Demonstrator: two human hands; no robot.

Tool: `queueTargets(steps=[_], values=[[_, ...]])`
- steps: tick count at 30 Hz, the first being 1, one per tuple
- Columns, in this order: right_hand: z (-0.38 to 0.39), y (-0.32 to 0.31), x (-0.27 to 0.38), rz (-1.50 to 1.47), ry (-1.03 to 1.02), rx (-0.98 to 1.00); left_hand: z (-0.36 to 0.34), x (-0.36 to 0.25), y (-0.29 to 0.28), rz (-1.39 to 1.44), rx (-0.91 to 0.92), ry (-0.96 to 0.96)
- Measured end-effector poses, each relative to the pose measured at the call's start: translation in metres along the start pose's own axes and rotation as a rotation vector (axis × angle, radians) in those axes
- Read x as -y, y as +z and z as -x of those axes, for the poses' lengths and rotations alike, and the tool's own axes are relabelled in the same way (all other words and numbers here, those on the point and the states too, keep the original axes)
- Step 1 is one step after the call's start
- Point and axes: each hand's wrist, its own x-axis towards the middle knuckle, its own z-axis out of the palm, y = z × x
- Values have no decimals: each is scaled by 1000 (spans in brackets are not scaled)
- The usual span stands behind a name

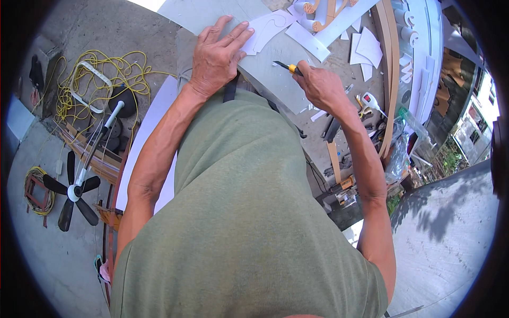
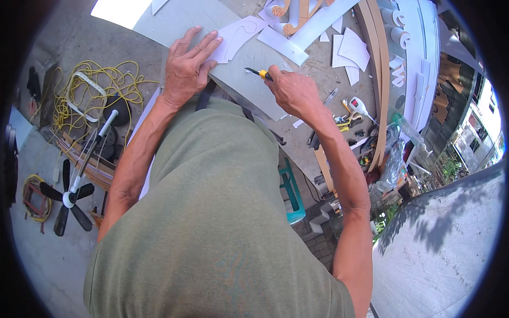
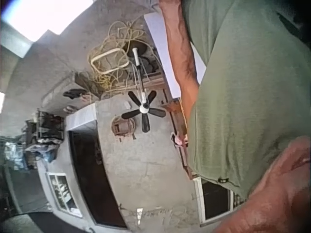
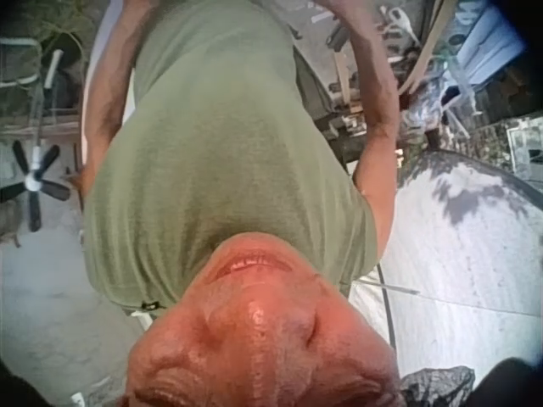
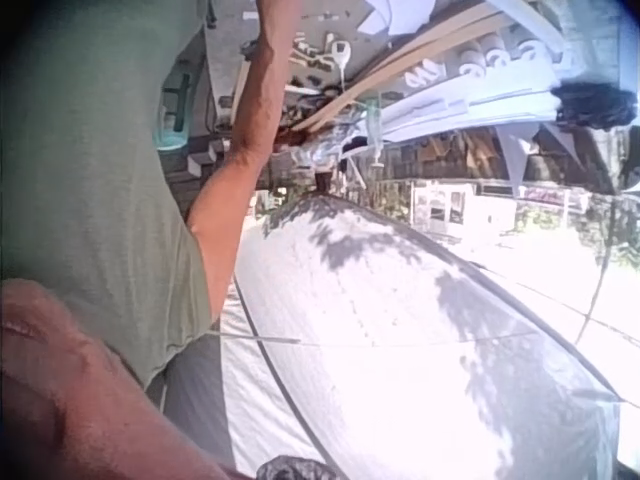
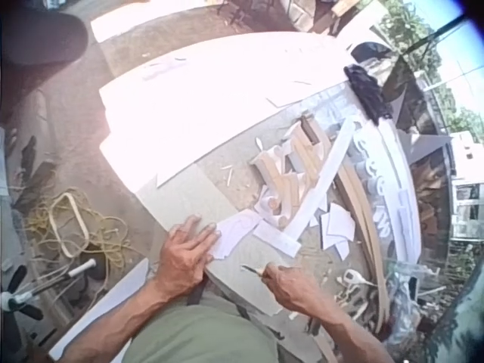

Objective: Cut out shapes from a white material using a utility knife.

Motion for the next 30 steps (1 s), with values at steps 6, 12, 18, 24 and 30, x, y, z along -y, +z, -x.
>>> queueTargets(steps=[6,12,18,24,30], values=[[4,26,36,-1053,423,-134,-8,-14,-2,113,5,-150],[-33,52,67,-1373,534,-506,-7,-11,0,53,-16,-168],[-51,58,71,-1468,638,-555,0,-9,-3,168,5,-290],[-49,59,74,-1370,636,-548,-14,-20,-14,261,176,-547],[-46,56,71,-1294,619,-476,-17,-17,-11,272,199,-627]])
